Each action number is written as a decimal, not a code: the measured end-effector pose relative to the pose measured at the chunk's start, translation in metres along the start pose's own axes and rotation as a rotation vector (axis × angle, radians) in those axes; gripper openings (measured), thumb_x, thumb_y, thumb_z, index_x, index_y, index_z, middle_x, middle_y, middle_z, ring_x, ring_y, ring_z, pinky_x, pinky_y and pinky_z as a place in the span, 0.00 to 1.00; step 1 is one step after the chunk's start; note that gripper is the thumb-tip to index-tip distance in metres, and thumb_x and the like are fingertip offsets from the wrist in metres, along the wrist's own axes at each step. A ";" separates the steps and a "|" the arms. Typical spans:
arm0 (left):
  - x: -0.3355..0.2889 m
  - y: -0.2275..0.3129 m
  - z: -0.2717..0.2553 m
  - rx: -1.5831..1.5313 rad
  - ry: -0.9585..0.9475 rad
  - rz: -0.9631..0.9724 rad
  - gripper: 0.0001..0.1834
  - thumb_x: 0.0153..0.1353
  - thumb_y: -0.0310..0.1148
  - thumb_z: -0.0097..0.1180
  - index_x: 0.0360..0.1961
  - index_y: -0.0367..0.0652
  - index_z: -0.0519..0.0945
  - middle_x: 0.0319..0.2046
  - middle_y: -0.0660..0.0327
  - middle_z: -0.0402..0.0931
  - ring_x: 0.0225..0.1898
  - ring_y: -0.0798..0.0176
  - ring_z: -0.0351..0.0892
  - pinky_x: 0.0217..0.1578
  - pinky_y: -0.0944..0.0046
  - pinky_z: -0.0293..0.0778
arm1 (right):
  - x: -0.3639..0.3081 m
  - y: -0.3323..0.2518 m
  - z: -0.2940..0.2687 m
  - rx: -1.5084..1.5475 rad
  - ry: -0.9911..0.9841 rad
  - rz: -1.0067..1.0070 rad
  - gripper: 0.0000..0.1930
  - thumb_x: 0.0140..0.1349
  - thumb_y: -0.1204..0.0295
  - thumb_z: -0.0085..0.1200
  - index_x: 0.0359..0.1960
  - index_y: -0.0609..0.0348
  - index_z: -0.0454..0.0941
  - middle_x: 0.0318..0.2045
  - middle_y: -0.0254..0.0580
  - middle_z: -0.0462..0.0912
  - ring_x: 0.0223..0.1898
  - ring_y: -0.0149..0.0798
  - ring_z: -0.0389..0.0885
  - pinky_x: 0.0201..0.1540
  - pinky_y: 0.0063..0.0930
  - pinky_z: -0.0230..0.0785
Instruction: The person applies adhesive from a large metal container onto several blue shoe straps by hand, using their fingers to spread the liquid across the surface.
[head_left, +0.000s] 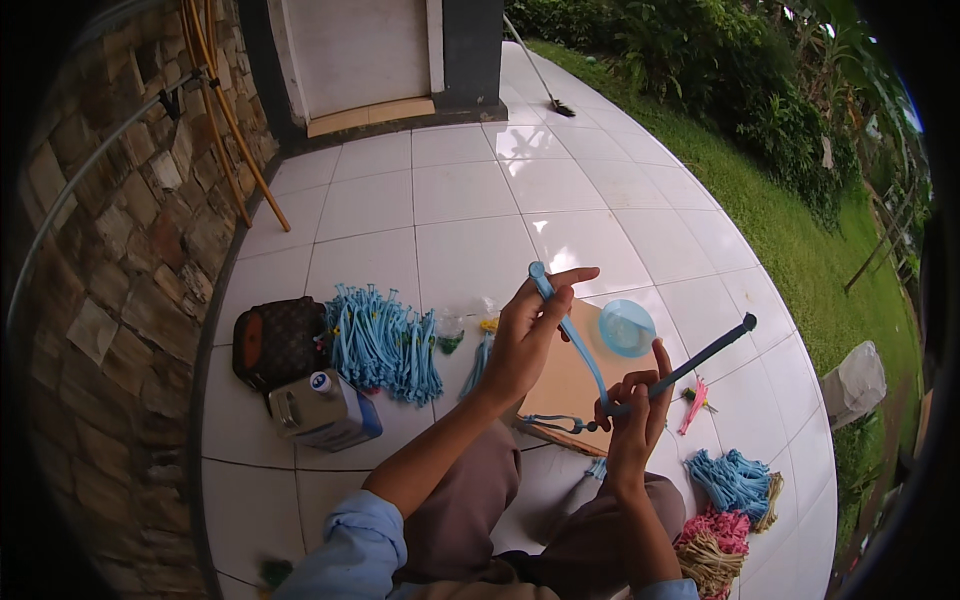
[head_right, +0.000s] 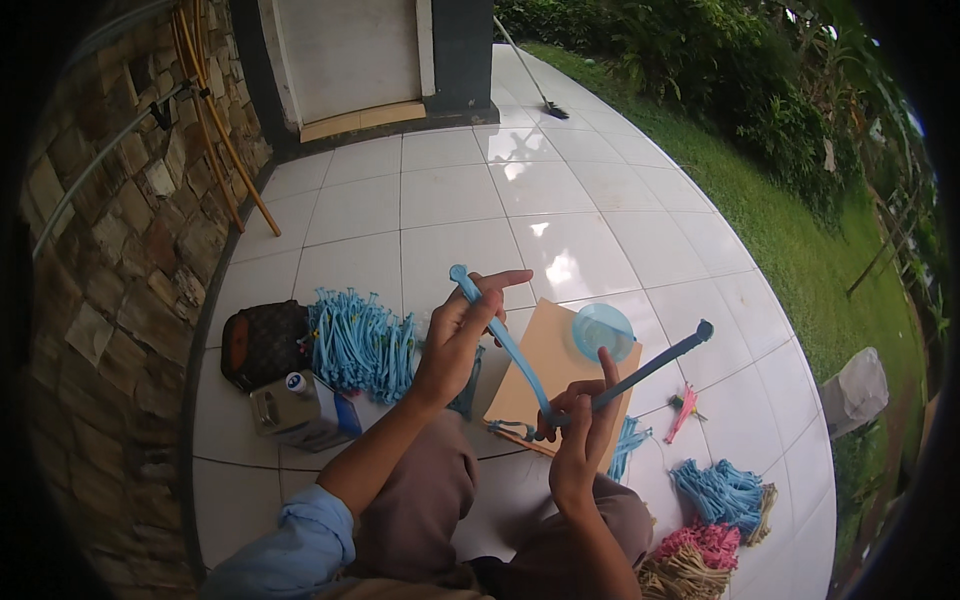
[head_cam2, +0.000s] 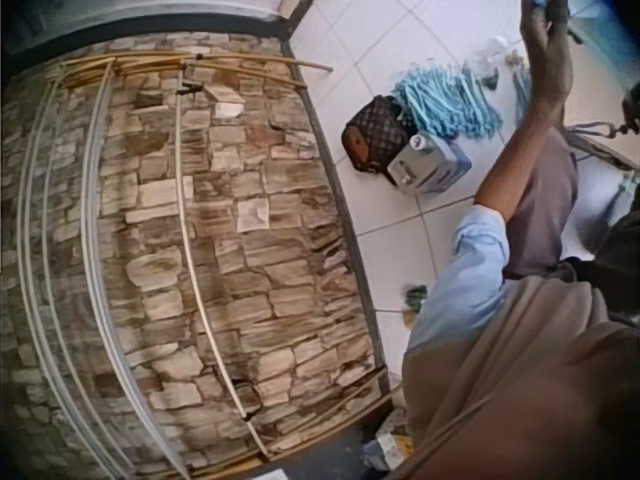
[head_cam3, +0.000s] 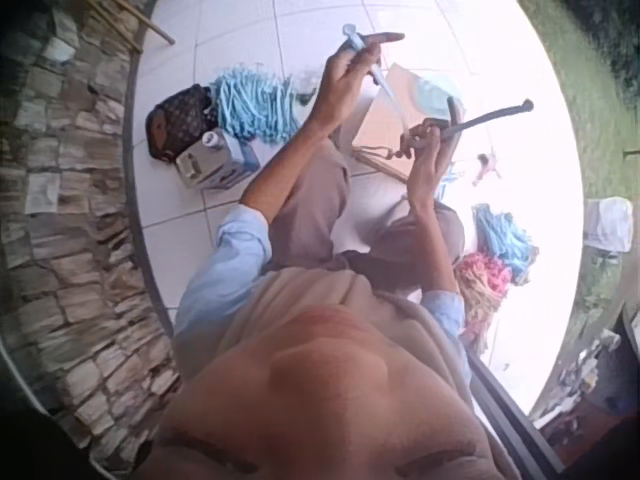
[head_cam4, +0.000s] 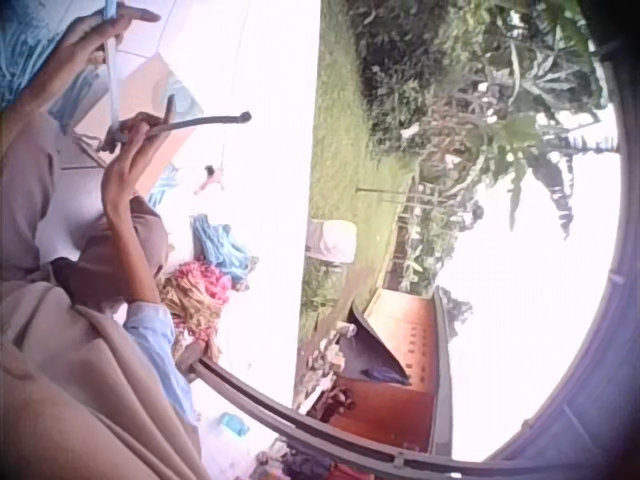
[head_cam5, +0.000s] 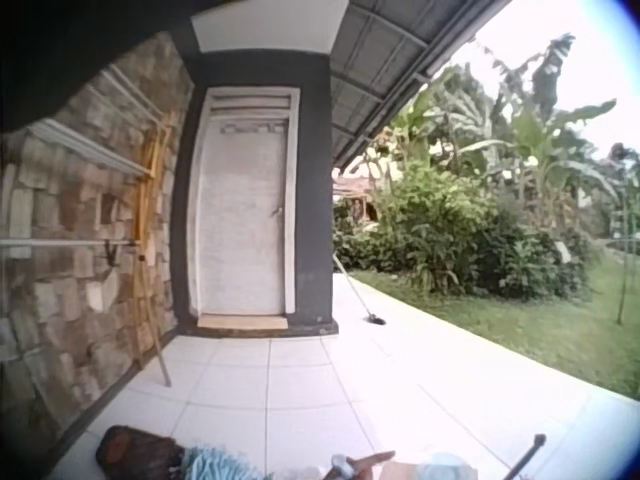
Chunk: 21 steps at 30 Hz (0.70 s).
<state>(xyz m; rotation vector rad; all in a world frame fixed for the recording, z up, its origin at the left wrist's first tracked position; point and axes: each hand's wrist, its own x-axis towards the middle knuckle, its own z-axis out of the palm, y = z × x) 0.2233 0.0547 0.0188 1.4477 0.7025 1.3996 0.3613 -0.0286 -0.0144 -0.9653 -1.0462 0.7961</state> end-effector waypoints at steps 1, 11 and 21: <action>0.000 -0.002 0.001 -0.024 -0.041 0.033 0.19 0.69 0.38 0.39 0.49 0.36 0.75 0.27 0.69 0.61 0.29 0.76 0.59 0.33 0.75 0.64 | 0.000 -0.005 -0.004 -0.037 0.024 -0.034 0.25 0.68 0.68 0.32 0.64 0.62 0.47 0.29 0.35 0.64 0.20 0.25 0.66 0.18 0.18 0.60; -0.006 0.015 0.050 -0.247 -0.267 0.017 0.20 0.67 0.42 0.43 0.47 0.36 0.77 0.43 0.60 0.73 0.35 0.74 0.70 0.39 0.71 0.73 | 0.002 -0.071 -0.085 -0.352 -0.065 -0.035 0.28 0.67 0.66 0.38 0.66 0.64 0.47 0.29 0.36 0.65 0.22 0.26 0.70 0.24 0.17 0.65; -0.008 -0.009 0.077 -0.319 -0.388 -0.131 0.24 0.70 0.46 0.29 0.49 0.37 0.70 0.52 0.54 0.68 0.38 0.70 0.71 0.41 0.67 0.72 | 0.004 -0.069 -0.111 -0.859 -0.432 0.101 0.28 0.61 0.77 0.48 0.64 0.50 0.60 0.35 0.46 0.64 0.33 0.40 0.70 0.40 0.33 0.66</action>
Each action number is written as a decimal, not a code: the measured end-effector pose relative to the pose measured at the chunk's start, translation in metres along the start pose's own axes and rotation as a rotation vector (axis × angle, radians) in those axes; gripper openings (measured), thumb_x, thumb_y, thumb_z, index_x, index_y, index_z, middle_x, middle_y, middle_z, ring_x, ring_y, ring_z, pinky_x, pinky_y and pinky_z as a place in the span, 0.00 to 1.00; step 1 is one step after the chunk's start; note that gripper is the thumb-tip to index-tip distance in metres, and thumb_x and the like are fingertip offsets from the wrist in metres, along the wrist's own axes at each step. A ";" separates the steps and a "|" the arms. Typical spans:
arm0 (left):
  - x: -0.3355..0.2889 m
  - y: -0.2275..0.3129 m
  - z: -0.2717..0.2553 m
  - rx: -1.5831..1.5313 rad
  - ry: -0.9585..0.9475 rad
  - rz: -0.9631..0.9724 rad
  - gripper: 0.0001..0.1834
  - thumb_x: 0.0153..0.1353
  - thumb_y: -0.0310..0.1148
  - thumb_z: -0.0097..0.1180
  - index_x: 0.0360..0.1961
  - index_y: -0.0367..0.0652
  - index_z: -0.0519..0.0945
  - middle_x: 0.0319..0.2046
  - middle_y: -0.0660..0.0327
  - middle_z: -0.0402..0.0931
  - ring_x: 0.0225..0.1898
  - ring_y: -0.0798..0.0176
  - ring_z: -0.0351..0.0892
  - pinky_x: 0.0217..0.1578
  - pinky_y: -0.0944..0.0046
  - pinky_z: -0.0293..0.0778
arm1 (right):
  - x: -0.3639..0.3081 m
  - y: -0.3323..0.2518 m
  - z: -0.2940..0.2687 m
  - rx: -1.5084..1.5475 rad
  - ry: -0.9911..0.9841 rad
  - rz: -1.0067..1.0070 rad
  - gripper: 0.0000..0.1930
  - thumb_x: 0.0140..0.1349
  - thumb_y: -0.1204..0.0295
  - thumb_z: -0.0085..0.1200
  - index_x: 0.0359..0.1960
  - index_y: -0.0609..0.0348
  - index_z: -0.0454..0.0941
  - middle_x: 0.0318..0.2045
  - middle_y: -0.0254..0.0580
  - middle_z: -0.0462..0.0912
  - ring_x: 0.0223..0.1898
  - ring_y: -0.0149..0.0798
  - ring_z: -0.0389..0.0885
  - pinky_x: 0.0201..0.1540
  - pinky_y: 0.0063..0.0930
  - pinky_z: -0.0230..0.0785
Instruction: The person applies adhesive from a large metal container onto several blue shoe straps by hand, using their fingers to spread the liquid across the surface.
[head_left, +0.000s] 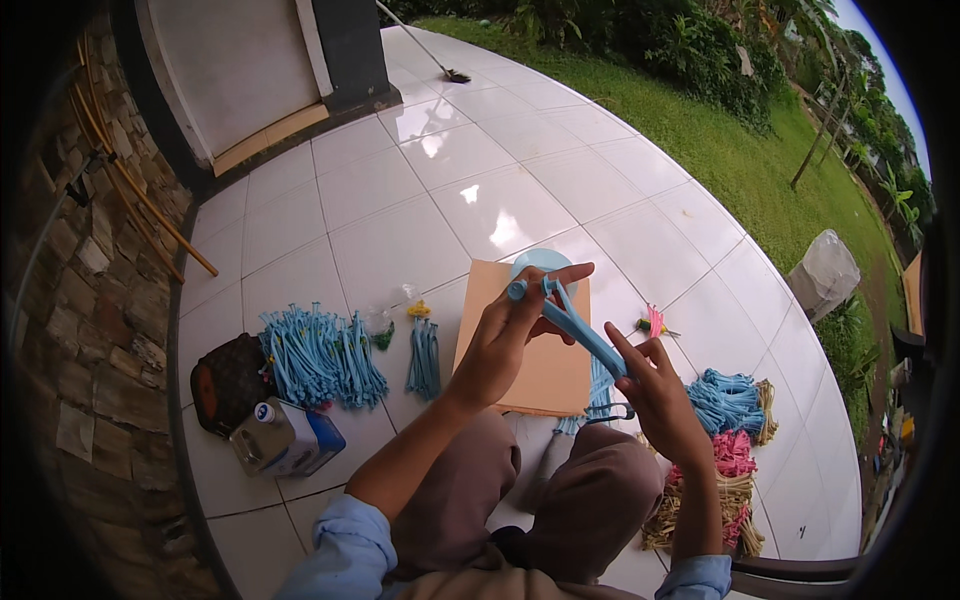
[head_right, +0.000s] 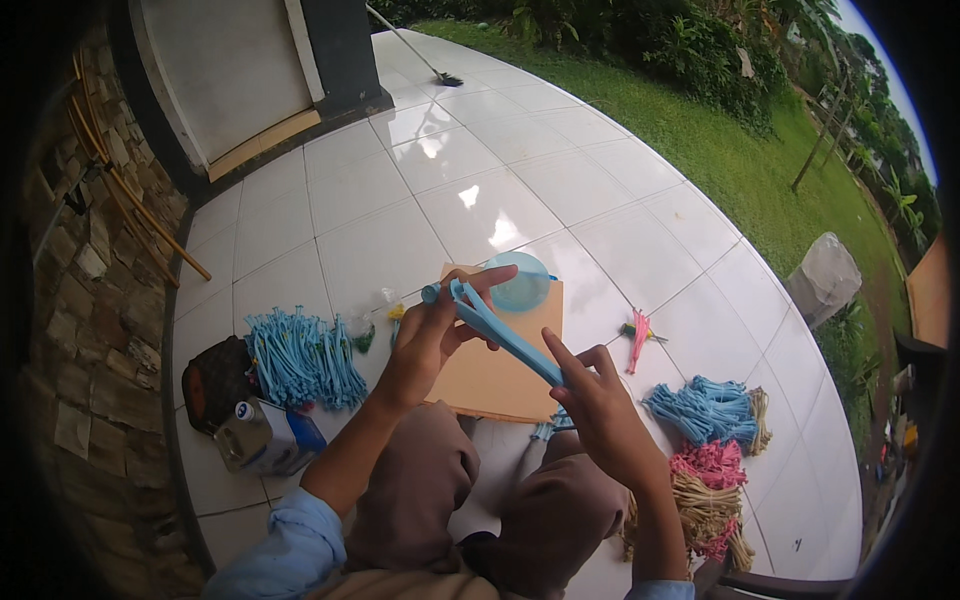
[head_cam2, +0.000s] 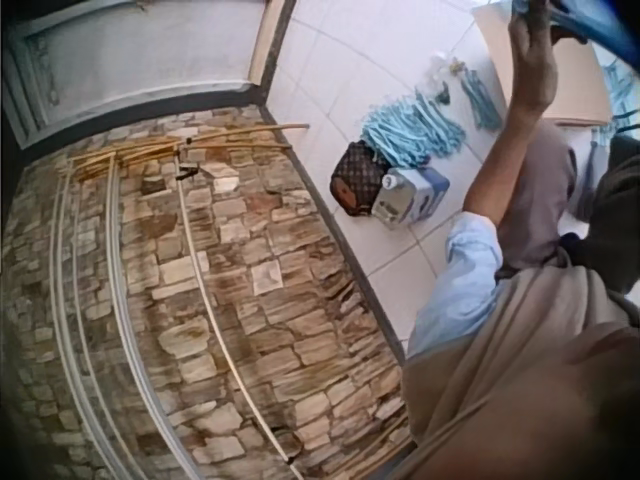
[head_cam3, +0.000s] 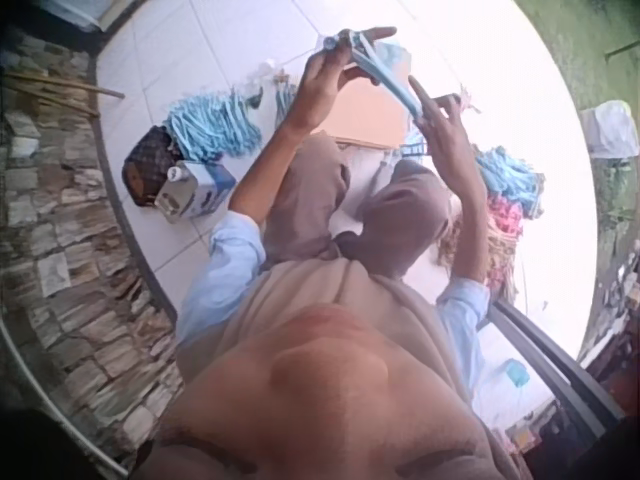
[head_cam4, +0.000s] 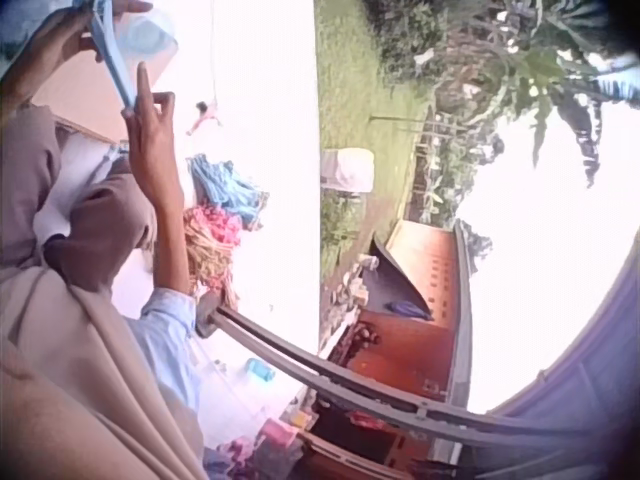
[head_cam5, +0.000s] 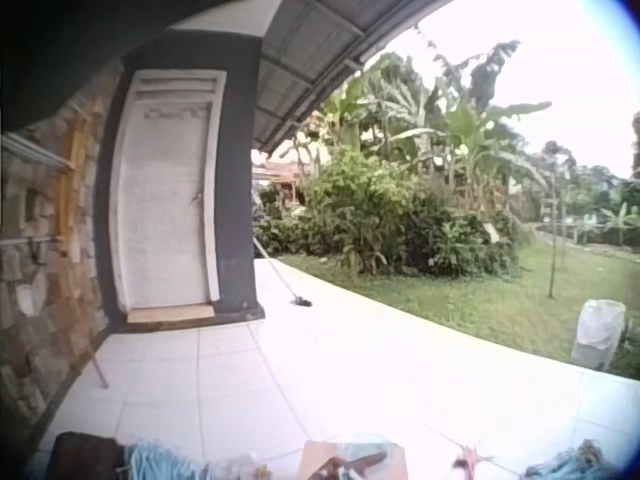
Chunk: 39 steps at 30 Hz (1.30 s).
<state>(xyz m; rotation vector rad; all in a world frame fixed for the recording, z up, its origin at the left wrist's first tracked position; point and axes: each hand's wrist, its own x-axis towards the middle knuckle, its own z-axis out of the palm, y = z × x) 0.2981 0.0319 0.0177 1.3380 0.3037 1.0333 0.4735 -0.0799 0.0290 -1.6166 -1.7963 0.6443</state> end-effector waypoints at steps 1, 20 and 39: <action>0.003 -0.002 0.005 -0.007 -0.025 -0.019 0.24 0.70 0.46 0.28 0.44 0.38 0.71 0.54 0.53 0.67 0.40 0.68 0.72 0.41 0.65 0.72 | -0.003 0.001 -0.004 -0.049 0.007 0.008 0.27 0.61 0.77 0.48 0.64 0.50 0.59 0.35 0.47 0.64 0.33 0.40 0.70 0.40 0.33 0.66; 0.019 -0.124 -0.057 0.442 -0.040 -0.389 0.07 0.57 0.21 0.53 0.38 0.36 0.75 0.38 0.62 0.75 0.40 0.70 0.75 0.40 0.70 0.78 | 0.036 0.186 0.038 0.843 0.401 0.183 0.32 0.63 0.71 0.46 0.66 0.55 0.45 0.30 0.37 0.67 0.25 0.28 0.72 0.23 0.19 0.67; 0.042 -0.175 -0.098 1.150 -0.542 -0.392 0.27 0.52 0.18 0.51 0.48 0.63 0.80 0.30 0.61 0.58 0.34 0.61 0.66 0.39 0.67 0.70 | 0.090 0.257 0.073 0.828 0.038 0.347 0.59 0.51 0.76 0.62 0.65 0.40 0.17 0.30 0.38 0.73 0.23 0.30 0.74 0.23 0.21 0.71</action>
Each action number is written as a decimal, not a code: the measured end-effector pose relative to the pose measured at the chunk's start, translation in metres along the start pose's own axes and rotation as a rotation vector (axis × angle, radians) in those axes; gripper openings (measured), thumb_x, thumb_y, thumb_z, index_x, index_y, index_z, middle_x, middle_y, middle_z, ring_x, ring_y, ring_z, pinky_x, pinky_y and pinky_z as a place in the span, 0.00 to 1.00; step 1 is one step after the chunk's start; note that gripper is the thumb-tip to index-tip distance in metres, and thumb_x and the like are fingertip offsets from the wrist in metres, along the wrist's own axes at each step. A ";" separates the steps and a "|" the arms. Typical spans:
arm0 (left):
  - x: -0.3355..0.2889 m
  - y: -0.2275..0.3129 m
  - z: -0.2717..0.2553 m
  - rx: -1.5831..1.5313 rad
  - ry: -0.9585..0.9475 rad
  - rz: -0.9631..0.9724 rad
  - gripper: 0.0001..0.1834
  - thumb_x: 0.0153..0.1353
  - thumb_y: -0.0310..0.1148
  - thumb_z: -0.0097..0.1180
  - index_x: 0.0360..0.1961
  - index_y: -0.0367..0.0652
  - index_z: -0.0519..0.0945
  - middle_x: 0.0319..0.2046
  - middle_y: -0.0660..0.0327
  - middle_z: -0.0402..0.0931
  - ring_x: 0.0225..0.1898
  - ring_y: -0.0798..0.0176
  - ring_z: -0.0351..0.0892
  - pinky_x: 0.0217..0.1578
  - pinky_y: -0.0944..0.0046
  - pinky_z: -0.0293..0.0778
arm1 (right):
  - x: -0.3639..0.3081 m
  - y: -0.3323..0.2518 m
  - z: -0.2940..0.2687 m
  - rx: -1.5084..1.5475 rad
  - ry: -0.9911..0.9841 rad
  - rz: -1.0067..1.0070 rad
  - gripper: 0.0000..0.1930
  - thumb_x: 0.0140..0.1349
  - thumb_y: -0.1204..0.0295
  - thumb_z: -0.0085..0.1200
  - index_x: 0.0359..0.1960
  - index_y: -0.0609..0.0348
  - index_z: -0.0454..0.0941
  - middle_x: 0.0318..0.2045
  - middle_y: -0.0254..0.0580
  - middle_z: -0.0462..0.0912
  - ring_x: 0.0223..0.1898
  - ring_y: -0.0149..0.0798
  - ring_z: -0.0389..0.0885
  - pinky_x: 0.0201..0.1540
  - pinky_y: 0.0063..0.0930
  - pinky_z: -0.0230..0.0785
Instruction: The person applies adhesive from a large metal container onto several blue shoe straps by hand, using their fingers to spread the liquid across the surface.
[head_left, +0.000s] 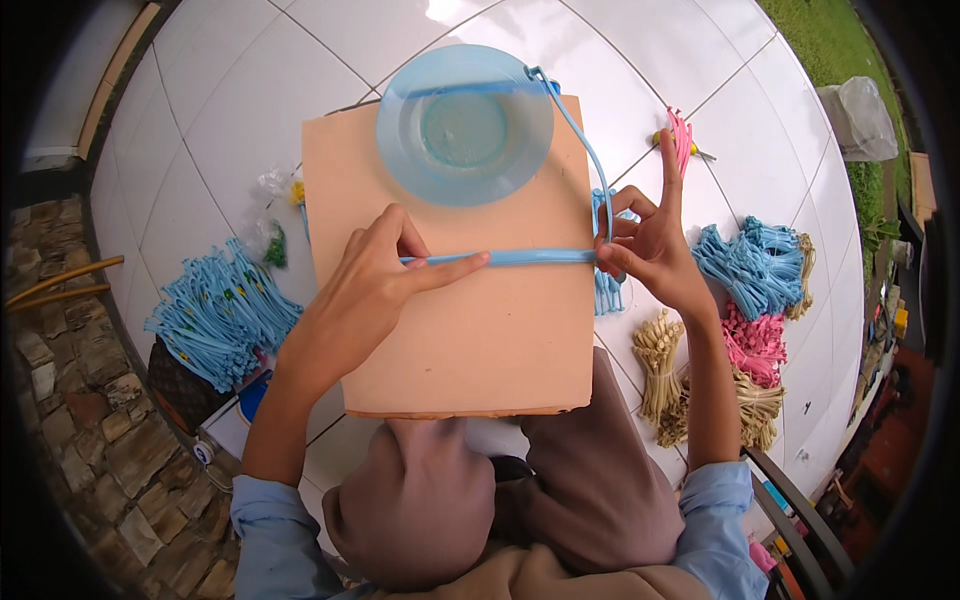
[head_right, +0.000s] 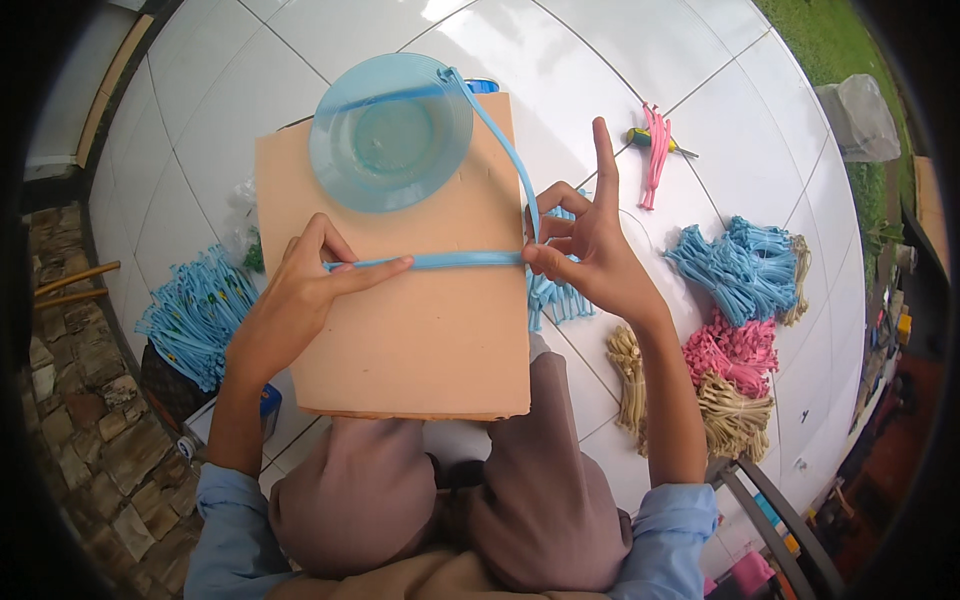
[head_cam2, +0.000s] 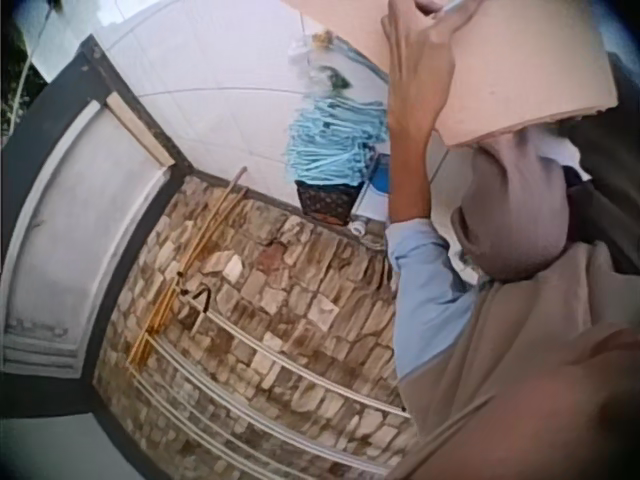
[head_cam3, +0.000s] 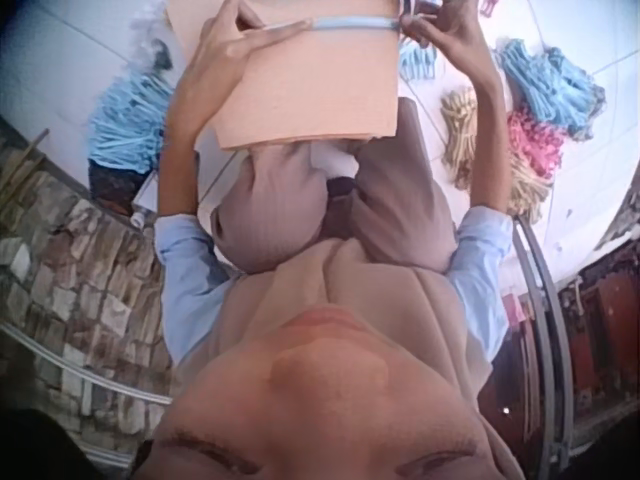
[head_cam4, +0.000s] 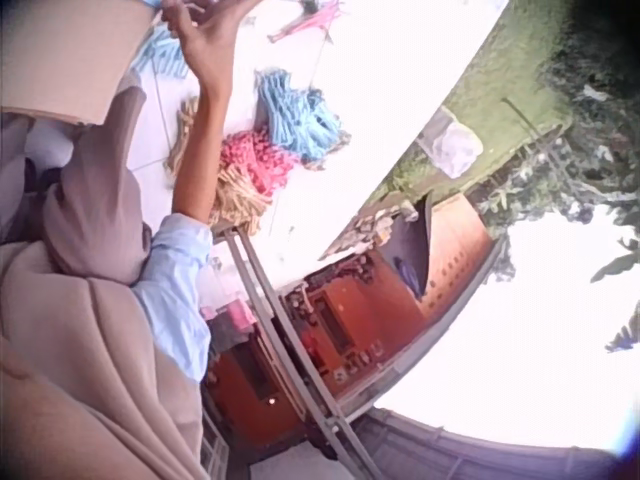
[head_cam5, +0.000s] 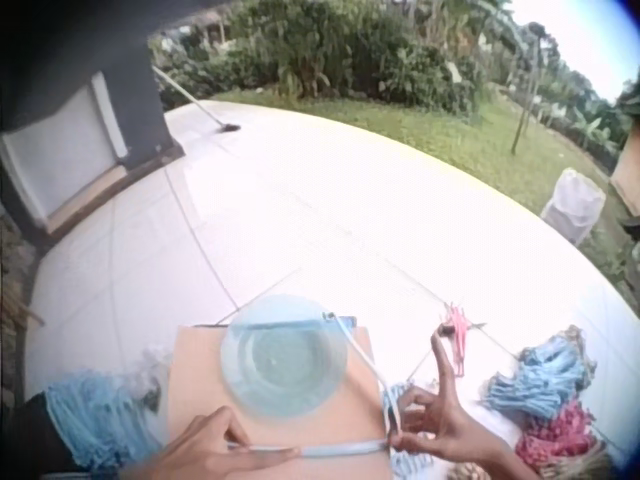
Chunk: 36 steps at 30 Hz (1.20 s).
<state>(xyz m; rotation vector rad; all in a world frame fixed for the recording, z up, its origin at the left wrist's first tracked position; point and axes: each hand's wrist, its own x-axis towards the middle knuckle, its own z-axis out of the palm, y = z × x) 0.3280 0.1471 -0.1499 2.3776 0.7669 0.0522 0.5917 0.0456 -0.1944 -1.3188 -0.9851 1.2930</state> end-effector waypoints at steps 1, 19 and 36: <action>0.000 -0.001 0.001 0.021 0.023 0.026 0.28 0.52 0.17 0.50 0.49 0.63 0.79 0.31 0.61 0.58 0.34 0.61 0.66 0.39 0.67 0.70 | 0.000 0.001 -0.001 0.002 0.000 0.007 0.59 0.51 0.76 0.62 0.65 0.40 0.17 0.30 0.38 0.73 0.23 0.30 0.74 0.23 0.21 0.71; -0.002 0.019 0.012 0.481 0.087 0.268 0.21 0.48 0.27 0.53 0.47 0.39 0.76 0.37 0.60 0.69 0.40 0.63 0.68 0.36 0.70 0.70 | 0.006 0.010 -0.004 0.109 -0.074 -0.002 0.56 0.53 0.80 0.59 0.66 0.36 0.21 0.34 0.39 0.70 0.25 0.30 0.73 0.27 0.25 0.73; 0.005 0.037 0.026 0.608 0.066 0.161 0.28 0.49 0.33 0.56 0.56 0.53 0.72 0.32 0.63 0.65 0.37 0.64 0.69 0.29 0.71 0.74 | 0.000 0.015 0.001 -0.422 0.044 -0.373 0.40 0.51 0.83 0.57 0.64 0.41 0.52 0.50 0.44 0.57 0.45 0.35 0.70 0.42 0.32 0.76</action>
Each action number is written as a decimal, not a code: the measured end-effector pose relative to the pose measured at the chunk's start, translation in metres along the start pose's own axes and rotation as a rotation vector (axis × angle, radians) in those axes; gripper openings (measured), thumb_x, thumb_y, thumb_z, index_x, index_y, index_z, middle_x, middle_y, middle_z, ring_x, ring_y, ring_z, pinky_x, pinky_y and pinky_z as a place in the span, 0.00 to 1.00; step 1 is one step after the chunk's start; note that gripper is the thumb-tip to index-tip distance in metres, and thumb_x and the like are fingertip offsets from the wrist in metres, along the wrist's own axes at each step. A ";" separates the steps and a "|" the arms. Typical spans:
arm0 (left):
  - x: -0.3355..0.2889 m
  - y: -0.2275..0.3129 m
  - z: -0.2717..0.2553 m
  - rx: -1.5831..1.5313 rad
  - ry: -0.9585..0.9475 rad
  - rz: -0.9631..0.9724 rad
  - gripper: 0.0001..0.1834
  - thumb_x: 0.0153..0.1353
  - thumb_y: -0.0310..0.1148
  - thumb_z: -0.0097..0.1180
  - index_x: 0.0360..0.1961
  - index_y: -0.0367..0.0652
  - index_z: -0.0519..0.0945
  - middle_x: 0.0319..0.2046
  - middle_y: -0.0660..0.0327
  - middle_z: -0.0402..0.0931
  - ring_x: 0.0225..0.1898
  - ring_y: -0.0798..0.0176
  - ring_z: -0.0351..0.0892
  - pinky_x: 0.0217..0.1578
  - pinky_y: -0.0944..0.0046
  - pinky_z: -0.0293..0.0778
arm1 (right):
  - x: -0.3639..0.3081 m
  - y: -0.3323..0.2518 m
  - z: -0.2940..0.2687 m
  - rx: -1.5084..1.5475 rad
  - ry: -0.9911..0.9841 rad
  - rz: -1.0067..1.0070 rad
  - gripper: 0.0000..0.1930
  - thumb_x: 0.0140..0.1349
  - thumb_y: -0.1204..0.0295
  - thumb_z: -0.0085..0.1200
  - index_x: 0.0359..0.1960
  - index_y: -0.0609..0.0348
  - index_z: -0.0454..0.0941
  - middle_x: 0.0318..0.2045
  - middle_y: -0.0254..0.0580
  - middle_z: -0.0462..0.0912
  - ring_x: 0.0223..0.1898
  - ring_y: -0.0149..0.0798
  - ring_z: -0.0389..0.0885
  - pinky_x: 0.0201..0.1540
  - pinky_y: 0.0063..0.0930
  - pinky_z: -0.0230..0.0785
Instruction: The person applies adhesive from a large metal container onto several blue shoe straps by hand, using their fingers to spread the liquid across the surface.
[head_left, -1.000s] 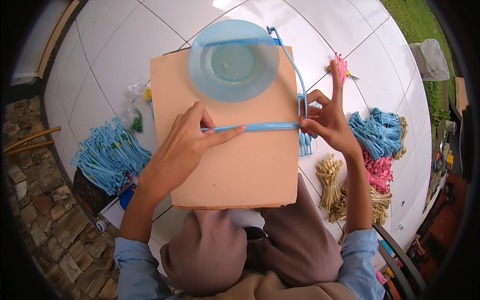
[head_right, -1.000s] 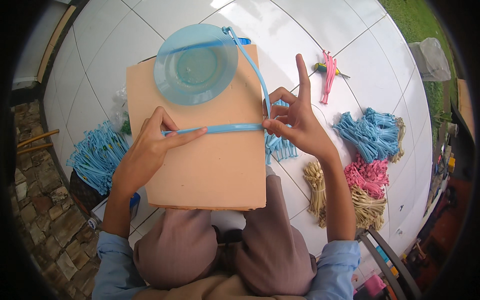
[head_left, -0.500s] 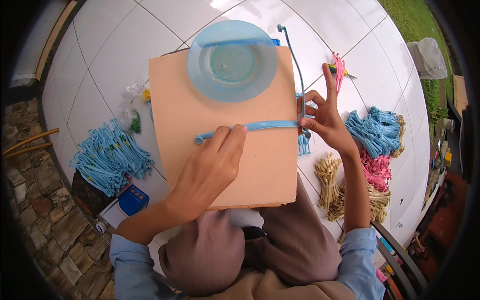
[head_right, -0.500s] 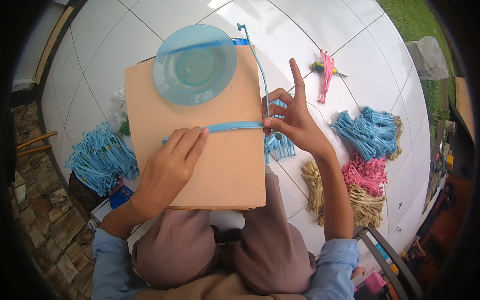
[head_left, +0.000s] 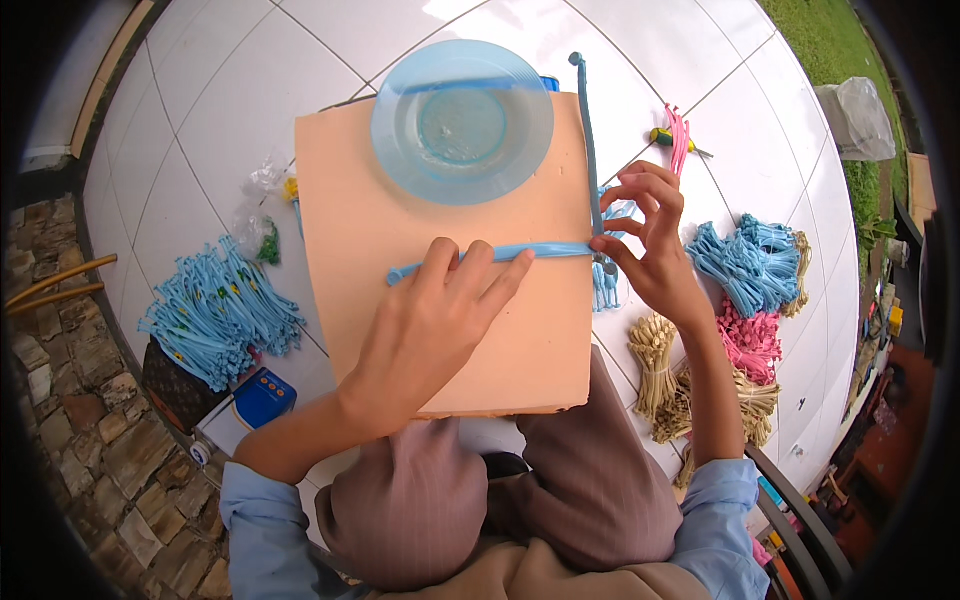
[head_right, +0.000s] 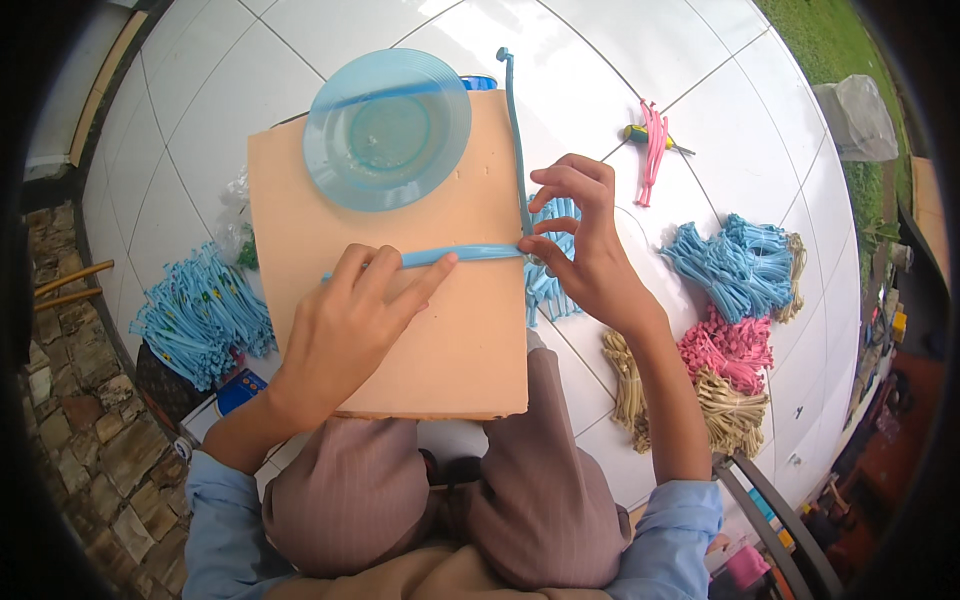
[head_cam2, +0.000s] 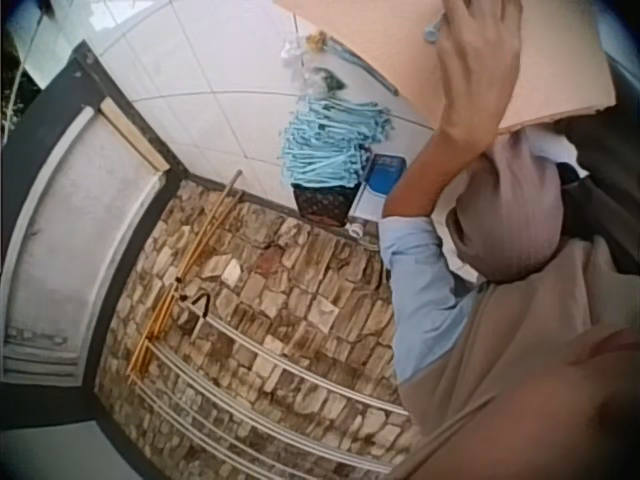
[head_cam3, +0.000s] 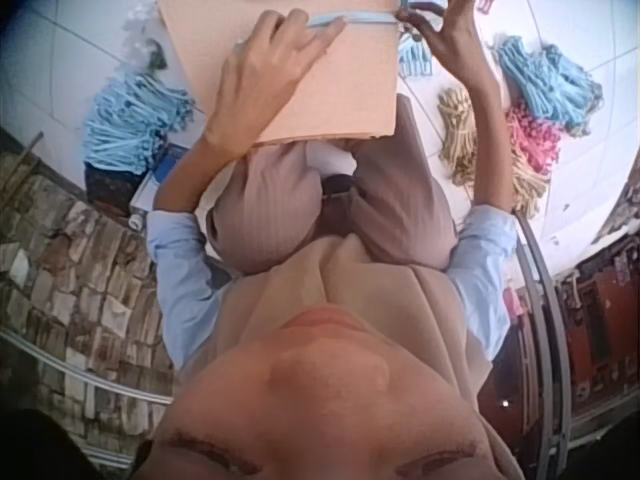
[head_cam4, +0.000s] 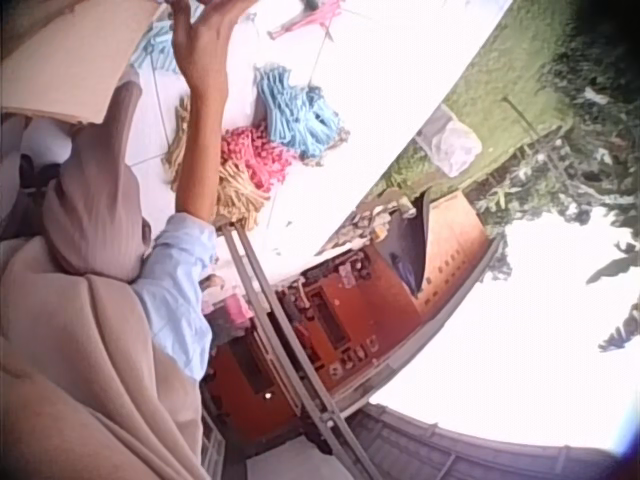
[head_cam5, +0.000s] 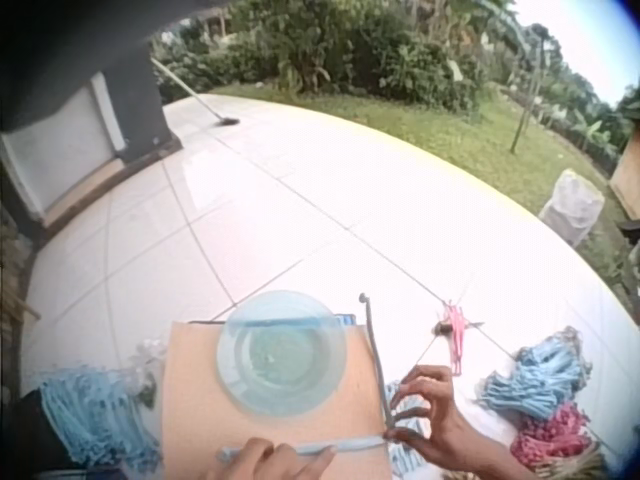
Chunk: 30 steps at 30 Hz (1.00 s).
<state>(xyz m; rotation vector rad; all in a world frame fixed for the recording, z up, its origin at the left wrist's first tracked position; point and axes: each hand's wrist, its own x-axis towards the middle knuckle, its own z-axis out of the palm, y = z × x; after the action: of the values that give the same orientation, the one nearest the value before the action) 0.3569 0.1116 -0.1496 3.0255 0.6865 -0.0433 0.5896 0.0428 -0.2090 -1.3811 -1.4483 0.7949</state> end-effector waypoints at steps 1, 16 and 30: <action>0.001 -0.002 0.000 -0.009 -0.001 0.013 0.29 0.47 0.31 0.55 0.56 0.53 0.72 0.32 0.63 0.65 0.37 0.63 0.69 0.29 0.72 0.74 | 0.000 -0.002 -0.001 -0.002 0.001 0.000 0.40 0.51 0.83 0.57 0.64 0.41 0.52 0.50 0.44 0.57 0.45 0.35 0.70 0.42 0.32 0.76; 0.005 -0.012 -0.003 -0.136 -0.034 0.022 0.30 0.46 0.30 0.53 0.55 0.55 0.72 0.37 0.62 0.67 0.37 0.62 0.70 0.30 0.67 0.75 | 0.007 -0.026 -0.003 -0.628 -0.244 -0.134 0.30 0.42 0.92 0.50 0.39 0.35 0.83 0.57 0.40 0.60 0.55 0.44 0.63 0.54 0.36 0.66; 0.005 -0.014 -0.001 -0.180 -0.031 0.023 0.28 0.47 0.31 0.52 0.54 0.53 0.73 0.36 0.61 0.67 0.38 0.61 0.69 0.31 0.67 0.74 | 0.006 -0.023 -0.001 -0.581 -0.158 -0.135 0.24 0.45 0.85 0.53 0.42 0.39 0.79 0.50 0.39 0.68 0.44 0.43 0.70 0.47 0.34 0.69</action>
<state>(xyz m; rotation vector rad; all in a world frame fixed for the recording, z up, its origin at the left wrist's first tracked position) 0.3556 0.1263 -0.1490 2.8543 0.6166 -0.0262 0.5828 0.0453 -0.1867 -1.6447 -1.9751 0.4130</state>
